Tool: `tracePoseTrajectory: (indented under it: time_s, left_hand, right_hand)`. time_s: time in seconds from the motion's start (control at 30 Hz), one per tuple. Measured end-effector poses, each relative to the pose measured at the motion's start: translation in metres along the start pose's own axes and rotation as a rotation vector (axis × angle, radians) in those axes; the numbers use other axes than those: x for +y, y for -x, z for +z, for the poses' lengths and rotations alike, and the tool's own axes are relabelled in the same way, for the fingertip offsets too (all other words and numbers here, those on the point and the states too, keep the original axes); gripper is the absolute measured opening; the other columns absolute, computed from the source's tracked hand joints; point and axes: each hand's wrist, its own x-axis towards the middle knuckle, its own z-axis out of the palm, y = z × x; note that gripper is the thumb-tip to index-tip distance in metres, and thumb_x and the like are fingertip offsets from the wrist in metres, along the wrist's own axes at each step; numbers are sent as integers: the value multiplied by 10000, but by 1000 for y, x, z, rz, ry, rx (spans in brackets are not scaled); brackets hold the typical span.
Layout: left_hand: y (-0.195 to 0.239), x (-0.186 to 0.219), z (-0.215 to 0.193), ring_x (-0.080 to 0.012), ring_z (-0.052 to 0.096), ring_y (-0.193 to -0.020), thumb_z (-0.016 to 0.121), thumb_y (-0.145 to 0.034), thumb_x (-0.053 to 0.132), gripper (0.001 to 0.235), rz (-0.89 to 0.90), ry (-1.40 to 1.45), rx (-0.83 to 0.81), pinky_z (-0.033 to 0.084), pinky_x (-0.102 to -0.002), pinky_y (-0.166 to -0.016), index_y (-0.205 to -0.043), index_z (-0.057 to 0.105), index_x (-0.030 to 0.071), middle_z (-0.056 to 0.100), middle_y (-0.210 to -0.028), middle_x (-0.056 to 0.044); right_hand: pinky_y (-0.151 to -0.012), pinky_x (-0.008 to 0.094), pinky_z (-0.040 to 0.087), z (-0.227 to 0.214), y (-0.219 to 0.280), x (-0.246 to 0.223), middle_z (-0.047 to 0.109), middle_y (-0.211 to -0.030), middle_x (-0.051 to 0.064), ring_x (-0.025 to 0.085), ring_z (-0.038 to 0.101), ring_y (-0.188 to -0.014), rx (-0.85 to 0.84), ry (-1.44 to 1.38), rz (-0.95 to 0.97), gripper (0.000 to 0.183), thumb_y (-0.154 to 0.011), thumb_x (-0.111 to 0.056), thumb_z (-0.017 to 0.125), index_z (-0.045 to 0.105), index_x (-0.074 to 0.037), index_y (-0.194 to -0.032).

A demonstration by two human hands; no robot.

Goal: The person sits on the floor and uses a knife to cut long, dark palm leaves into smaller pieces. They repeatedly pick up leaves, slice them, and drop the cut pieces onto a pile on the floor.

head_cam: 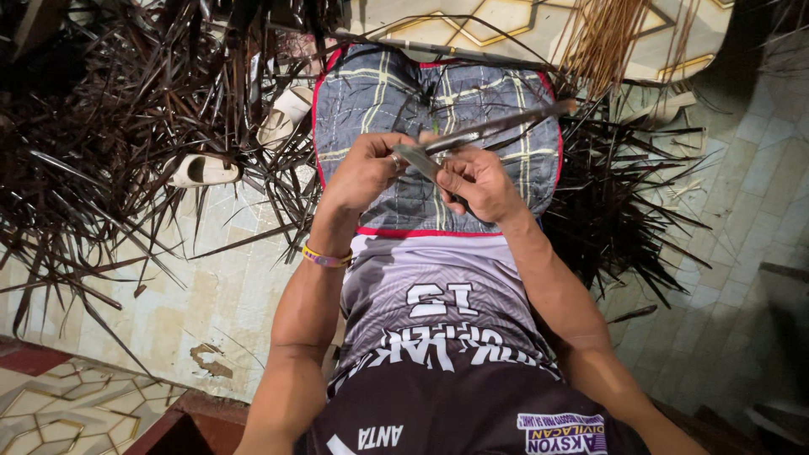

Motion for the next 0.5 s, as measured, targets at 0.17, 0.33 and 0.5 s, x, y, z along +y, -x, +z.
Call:
tracePoseTrajectory:
  time_s: [0.17, 0.33, 0.5]
  left_hand:
    - [15, 42, 25, -17, 425, -639, 666, -1114, -26, 220, 31, -51, 38, 349, -176, -577, -1098, 873, 44, 566, -735, 60]
    - [20, 38, 29, -95, 637, -767, 776, -1156, 117, 134, 11, -128, 81, 576, -280, -821, -1184, 902, 78, 788, -866, -32]
    - [18, 33, 29, -192, 614, -771, 648, -1091, -36, 232, 145, -258, 64, 539, -369, -766, -1119, 856, 60, 698, -801, -77]
  right_hand:
    - [-365, 266, 467, 10, -1, -11, 648, -646, 207, 199, 599, -385, 0, -26, -20, 128, -1180, 7, 684, 737, 44, -1069]
    - [-377, 261, 455, 0, 4, 3, 621, -650, 207, 206, 585, -387, 22, 22, 0, 244, -1200, -23, 653, 702, 66, -1422]
    - [-392, 244, 477, 4, 3, 1, 656, -668, 187, 173, 607, -428, 59, 187, -13, 371, -1206, -77, 669, 685, 48, -1555]
